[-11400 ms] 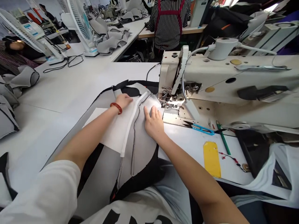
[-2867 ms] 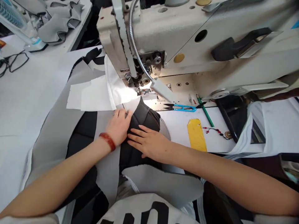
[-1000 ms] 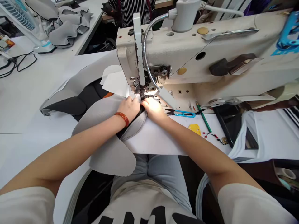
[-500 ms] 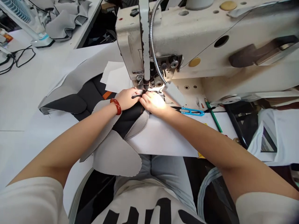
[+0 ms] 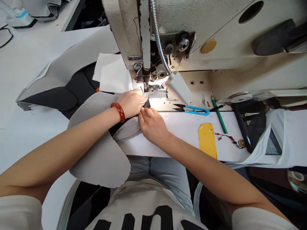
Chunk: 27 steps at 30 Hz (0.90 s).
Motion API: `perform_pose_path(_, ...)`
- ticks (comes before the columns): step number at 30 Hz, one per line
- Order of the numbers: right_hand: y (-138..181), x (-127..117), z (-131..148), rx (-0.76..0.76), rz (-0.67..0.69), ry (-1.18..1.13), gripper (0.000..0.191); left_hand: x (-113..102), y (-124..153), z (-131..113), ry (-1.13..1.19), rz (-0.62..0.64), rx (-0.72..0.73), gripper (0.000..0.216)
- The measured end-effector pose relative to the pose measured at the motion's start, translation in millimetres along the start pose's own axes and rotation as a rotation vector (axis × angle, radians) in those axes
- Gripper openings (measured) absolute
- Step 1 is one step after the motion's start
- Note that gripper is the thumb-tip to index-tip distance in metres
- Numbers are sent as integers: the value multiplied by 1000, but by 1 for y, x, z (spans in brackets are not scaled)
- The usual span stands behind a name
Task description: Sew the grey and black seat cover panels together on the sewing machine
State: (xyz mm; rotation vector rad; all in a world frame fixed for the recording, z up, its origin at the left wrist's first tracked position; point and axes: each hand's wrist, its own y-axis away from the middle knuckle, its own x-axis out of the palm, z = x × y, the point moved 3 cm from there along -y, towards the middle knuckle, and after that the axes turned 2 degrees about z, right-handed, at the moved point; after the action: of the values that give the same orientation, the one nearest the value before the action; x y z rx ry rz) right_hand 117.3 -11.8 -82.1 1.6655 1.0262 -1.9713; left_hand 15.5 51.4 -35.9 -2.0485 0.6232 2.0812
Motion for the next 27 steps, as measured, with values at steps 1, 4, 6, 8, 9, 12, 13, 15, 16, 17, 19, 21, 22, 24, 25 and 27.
perform_pose_path(1, 2, 0, 3, -6, 1, 0, 42, 1, 1, -2, -34, 11, 1, 23)
perform_pose_path(4, 3, 1, 4, 6, 18, -27, 44, 3, 1, -8, -156, 30, 27, 24)
perform_pose_path(6, 1, 2, 0, 24, 33, -57, 45, 4, -2, -10, -217, 42, 43, 25)
perform_pose_path(8, -3, 3, -5, 41, 50, -73, 44, 3, -6, -10, -254, 46, 49, 26)
perform_pose_path(9, -5, 4, -7, 41, 54, -72, 43, 3, -8, -10, -266, 46, 52, 27)
perform_pose_path(12, -11, 5, -11, 45, 47, -46, 39, 3, -15, -9, -282, 23, 62, 29)
perform_pose_path(13, -12, 6, -13, 52, 47, -40, 38, 2, -16, -9, -274, 10, 64, 30)
perform_pose_path(15, -14, 8, -15, 69, 50, -47, 36, 1, -18, -8, -232, -11, 63, 30)
perform_pose_path(16, -14, 9, -16, 79, 53, -58, 35, 1, -19, -8, -214, -15, 63, 30)
perform_pose_path(17, -15, 9, -16, 89, 56, -71, 34, 0, -19, -8, -206, -15, 65, 29)
perform_pose_path(19, -14, 8, -16, 107, 56, -98, 35, -1, -19, -7, -228, -12, 78, 30)
perform_pose_path(21, -12, 4, -17, 118, 55, -130, 36, -1, -19, -6, -259, -12, 90, 31)
perform_pose_path(22, -12, 1, -18, 114, 66, -151, 35, -2, -20, -5, -266, -14, 94, 32)
perform_pose_path(24, -12, -7, -21, 97, 124, -207, 35, -5, -22, -5, -264, -18, 100, 31)
perform_pose_path(25, -14, -11, -23, 90, 168, -235, 34, -7, -23, -5, -260, -16, 98, 30)
perform_pose_path(27, -18, -21, -31, 99, 250, -270, 29, -12, -22, -6, -237, -14, 58, 28)
